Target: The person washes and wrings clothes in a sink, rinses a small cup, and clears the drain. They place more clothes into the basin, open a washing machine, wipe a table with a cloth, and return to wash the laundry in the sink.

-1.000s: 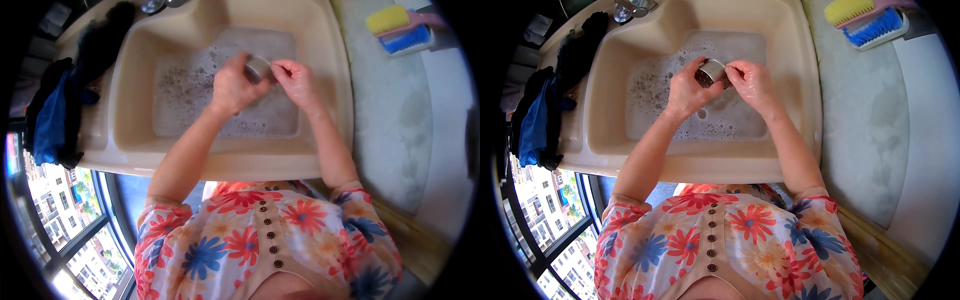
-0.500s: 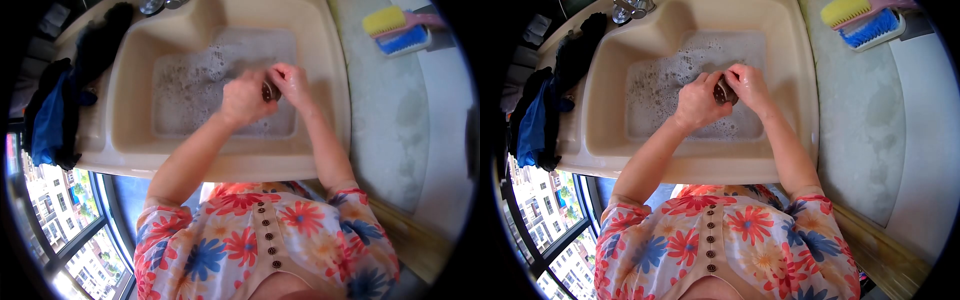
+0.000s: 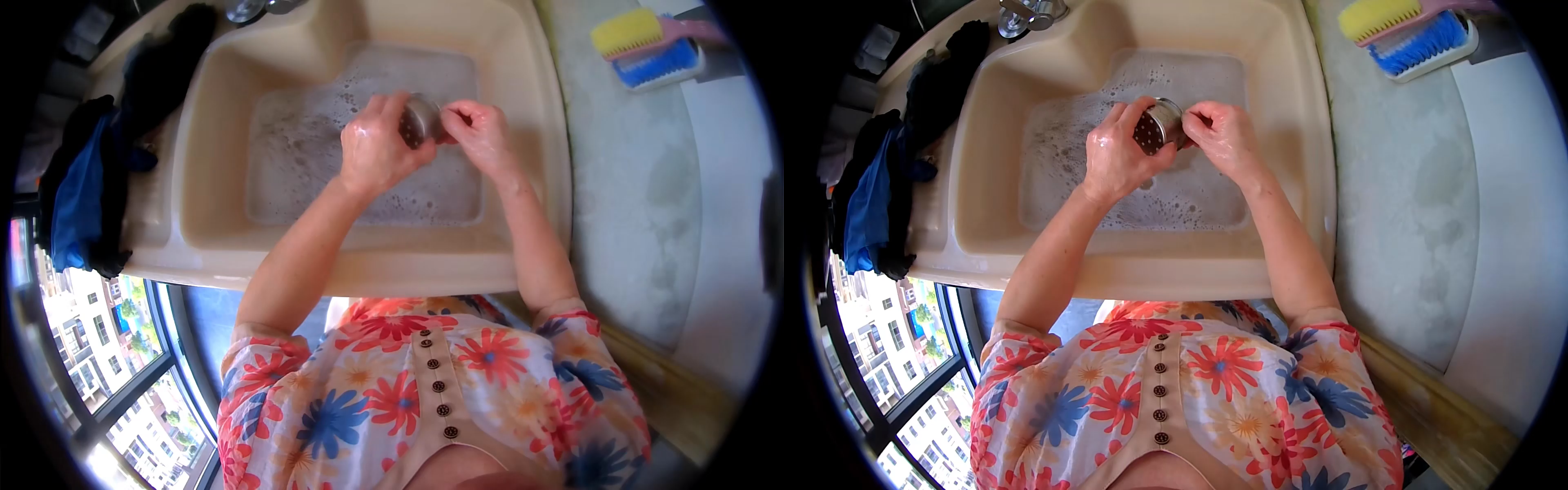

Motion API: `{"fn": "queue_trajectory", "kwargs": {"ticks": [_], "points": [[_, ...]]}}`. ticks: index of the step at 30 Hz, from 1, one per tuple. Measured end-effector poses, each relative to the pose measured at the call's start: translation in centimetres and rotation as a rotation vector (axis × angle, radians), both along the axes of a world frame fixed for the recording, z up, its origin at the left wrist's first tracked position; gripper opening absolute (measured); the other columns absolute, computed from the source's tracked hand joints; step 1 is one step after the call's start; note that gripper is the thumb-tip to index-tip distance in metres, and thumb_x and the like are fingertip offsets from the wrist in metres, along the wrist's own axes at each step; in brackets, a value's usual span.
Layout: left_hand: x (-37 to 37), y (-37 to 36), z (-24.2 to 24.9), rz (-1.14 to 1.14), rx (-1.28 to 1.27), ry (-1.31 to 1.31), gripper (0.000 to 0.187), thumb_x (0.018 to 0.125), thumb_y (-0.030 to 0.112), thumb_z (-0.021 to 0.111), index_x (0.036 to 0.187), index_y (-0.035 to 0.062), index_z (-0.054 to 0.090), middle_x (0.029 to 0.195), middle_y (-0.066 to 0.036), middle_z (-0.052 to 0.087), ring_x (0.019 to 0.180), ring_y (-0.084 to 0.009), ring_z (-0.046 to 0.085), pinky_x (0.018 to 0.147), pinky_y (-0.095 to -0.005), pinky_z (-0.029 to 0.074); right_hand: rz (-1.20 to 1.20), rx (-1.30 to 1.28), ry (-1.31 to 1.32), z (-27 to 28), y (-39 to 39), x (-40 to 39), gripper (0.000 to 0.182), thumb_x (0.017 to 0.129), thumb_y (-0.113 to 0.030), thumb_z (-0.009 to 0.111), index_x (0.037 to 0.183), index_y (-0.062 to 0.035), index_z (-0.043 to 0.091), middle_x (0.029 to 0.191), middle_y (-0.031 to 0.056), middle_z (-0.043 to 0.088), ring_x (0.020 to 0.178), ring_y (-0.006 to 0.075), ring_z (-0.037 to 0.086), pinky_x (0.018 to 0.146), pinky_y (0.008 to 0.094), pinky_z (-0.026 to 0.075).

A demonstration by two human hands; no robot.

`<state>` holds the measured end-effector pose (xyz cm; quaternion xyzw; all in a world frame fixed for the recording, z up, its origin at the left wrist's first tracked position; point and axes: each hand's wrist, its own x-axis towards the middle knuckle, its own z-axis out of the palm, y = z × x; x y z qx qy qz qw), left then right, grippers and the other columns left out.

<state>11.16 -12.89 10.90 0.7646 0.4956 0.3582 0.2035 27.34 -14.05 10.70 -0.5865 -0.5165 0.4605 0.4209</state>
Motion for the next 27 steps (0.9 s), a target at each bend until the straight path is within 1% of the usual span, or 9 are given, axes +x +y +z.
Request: {"fn": "queue_trajectory", "kwargs": {"ticks": [1, 5, 7, 11, 14, 17, 20, 23, 27], "points": [[0.0, -0.1, 0.0, -0.020, 0.013, 0.007, 0.051, 0.055, 0.023, 0.067, 0.101, 0.0062, 0.055, 0.083, -0.011, 0.057, 0.072, -0.0285, 0.058, 0.065, -0.0358, 0.049, 0.004, -0.003, -0.023, 0.0, 0.0, 0.1, 0.014, 0.082, -0.009, 0.053, 0.081, 0.0036, 0.059, 0.067, 0.0030, 0.058, 0.061, 0.0101, 0.057, 0.057, 0.0243, 0.048], [0.0, 0.1, 0.1, -0.033, 0.080, -0.016, 0.049, 0.055, 0.021, 0.068, 0.100, 0.0065, 0.055, 0.082, -0.011, 0.057, 0.072, -0.0280, 0.058, 0.066, -0.0350, 0.049, -0.030, 0.002, 0.044, -0.1, 0.2, 0.1, 0.015, 0.082, -0.010, 0.053, 0.082, 0.0035, 0.059, 0.067, 0.0024, 0.058, 0.060, 0.0090, 0.056, 0.057, 0.0236, 0.047], [-0.1, 0.3, 0.3, -0.004, 0.011, -0.107, 0.050, 0.055, 0.022, 0.068, 0.101, 0.0065, 0.056, 0.083, -0.010, 0.058, 0.071, -0.0269, 0.059, 0.066, -0.0339, 0.049, -0.035, 0.039, 0.055, -0.5, 0.2, 0.0, 0.015, 0.082, -0.010, 0.054, 0.084, 0.0034, 0.060, 0.068, 0.0024, 0.058, 0.061, 0.0083, 0.056, 0.058, 0.0230, 0.047], [-0.2, 0.5, -0.1, 0.052, -0.077, -0.231, 0.055, 0.055, 0.026, 0.071, 0.104, 0.0058, 0.056, 0.084, -0.010, 0.059, 0.070, -0.0222, 0.059, 0.068, -0.0310, 0.048, 0.000, 0.161, 0.023, -1.2, 0.3, 0.2, 0.015, 0.081, -0.006, 0.054, 0.092, 0.0022, 0.060, 0.074, 0.0029, 0.060, 0.069, 0.0075, 0.056, 0.064, 0.0219, 0.046], [-0.4, 0.6, 0.1, 0.031, -0.181, -0.284, 0.057, 0.060, 0.029, 0.071, 0.107, 0.0005, 0.054, 0.083, -0.009, 0.060, 0.071, -0.0178, 0.059, 0.068, -0.0277, 0.048, 0.041, 0.185, 0.066, -0.2, 0.1, 0.2, 0.019, 0.081, -0.004, 0.054, 0.098, 0.0018, 0.059, 0.083, 0.0040, 0.062, 0.077, 0.0081, 0.056, 0.070, 0.0222, 0.046], [-0.5, 1.1, -0.4, 0.004, -0.399, -0.524, 0.057, 0.066, 0.029, 0.070, 0.108, -0.0053, 0.051, 0.079, -0.008, 0.058, 0.065, -0.0148, 0.057, 0.060, -0.0242, 0.047, 0.101, 0.199, 0.140, 0.3, 0.0, 0.1, 0.023, 0.080, -0.002, 0.053, 0.103, 0.0015, 0.057, 0.091, 0.0050, 0.062, 0.083, 0.0097, 0.056, 0.075, 0.0234, 0.046], [-0.9, 1.7, -0.9, -0.035, -0.571, -0.659, 0.058, 0.070, 0.030, 0.069, 0.109, -0.0075, 0.049, 0.076, -0.007, 0.056, 0.059, -0.0127, 0.054, 0.050, -0.0217, 0.044, 0.154, 0.180, 0.206, 0.9, 0.0, 0.0, 0.026, 0.080, -0.002, 0.054, 0.106, 0.0007, 0.056, 0.095, 0.0055, 0.061, 0.085, 0.0108, 0.056, 0.076, 0.0242, 0.046], [-0.8, 1.7, -0.7, -0.088, -0.675, -0.801, 0.059, 0.070, 0.033, 0.069, 0.110, -0.0060, 0.048, 0.072, -0.006, 0.054, 0.053, -0.0120, 0.052, 0.044, -0.0222, 0.041, 0.141, 0.153, 0.220, 1.0, -0.1, 0.1, 0.026, 0.080, -0.004, 0.055, 0.106, -0.0003, 0.056, 0.094, 0.0051, 0.061, 0.083, 0.0103, 0.056, 0.073, 0.0236, 0.046], [-0.8, 1.6, -0.8, -0.109, -0.774, -0.871, 0.051, 0.075, 0.037, 0.063, 0.104, -0.0033, 0.050, 0.070, -0.006, 0.054, 0.051, -0.0131, 0.053, 0.044, -0.0229, 0.042, 0.091, 0.124, 0.193, 0.7, -0.1, 0.2, 0.022, 0.080, -0.006, 0.057, 0.101, -0.0004, 0.058, 0.089, 0.0036, 0.060, 0.078, 0.0082, 0.055, 0.069, 0.0226, 0.046]]}}
